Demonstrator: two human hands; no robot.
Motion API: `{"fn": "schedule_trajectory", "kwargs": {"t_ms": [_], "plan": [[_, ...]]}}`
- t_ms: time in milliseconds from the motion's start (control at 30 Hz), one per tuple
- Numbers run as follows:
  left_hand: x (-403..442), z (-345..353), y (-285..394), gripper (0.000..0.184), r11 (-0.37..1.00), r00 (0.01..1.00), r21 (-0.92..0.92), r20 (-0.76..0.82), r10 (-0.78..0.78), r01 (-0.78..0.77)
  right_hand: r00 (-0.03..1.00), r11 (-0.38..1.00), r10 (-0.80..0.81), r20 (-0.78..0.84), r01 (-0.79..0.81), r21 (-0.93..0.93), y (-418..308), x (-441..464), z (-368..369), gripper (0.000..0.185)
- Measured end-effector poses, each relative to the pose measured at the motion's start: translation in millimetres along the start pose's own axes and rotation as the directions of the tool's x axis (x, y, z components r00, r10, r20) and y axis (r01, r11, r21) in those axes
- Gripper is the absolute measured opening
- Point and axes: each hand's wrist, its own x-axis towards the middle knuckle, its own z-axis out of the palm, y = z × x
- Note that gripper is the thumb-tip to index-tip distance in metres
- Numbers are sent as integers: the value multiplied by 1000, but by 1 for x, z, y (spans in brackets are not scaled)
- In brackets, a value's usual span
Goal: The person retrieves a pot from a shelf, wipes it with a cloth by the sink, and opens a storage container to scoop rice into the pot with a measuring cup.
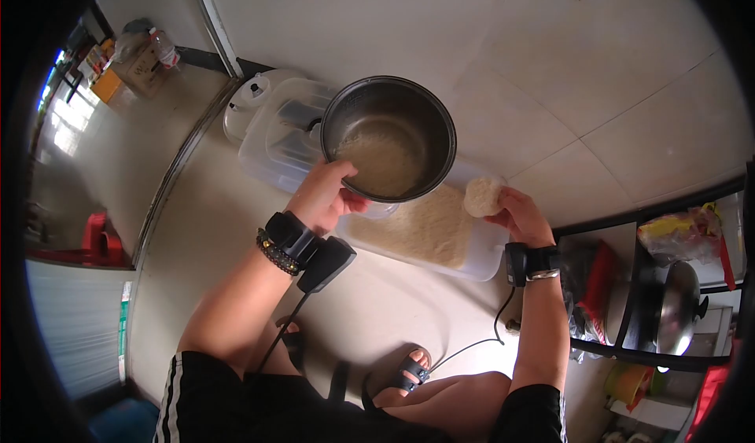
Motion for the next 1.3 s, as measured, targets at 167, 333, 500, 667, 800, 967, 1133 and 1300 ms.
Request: {"fn": "schedule_trajectory", "kwargs": {"t_ms": [167, 333, 500, 667, 800, 967, 1133, 1300], "plan": [[2, 1, -5, 34, 998, 997, 15, 45, -66, 66, 993, 993, -114, -8, 114, 26, -37, -17, -6, 32], [-8, 17, -12, 27, 995, 993, 48, 77, -89, 85, 961, 962, -270, -54, 272, 27, -82, -44, 23, 36], [-11, 23, -29, 34, 991, 983, 54, 131, -130, 124, 925, 927, -369, -89, 359, -111, -100, -53, 68, 36], [-16, 24, -31, 37, 990, 983, 41, 120, -139, 135, 729, 552, -685, -2, 518, -654, -76, -36, 95, 40], [-22, 23, -25, 30, 991, 988, 49, 86, -127, 123, 490, 14, -828, 273, 505, -863, -67, -35, 112, 42], [-16, 15, -24, 39, 990, 980, 6, 140, -141, 141, 410, -170, -802, 435, 541, -824, -71, -44, 123, 46], [-18, 16, -19, 25, 990, 984, 16, 113, -138, 137, 265, -313, -824, 501, 524, -792, -64, -39, 118, 50], [-13, 13, -19, 24, 989, 983, -30, 115, -140, 144, 346, -278, -802, 487, 507, -816, -54, -34, 119, 47]]}}
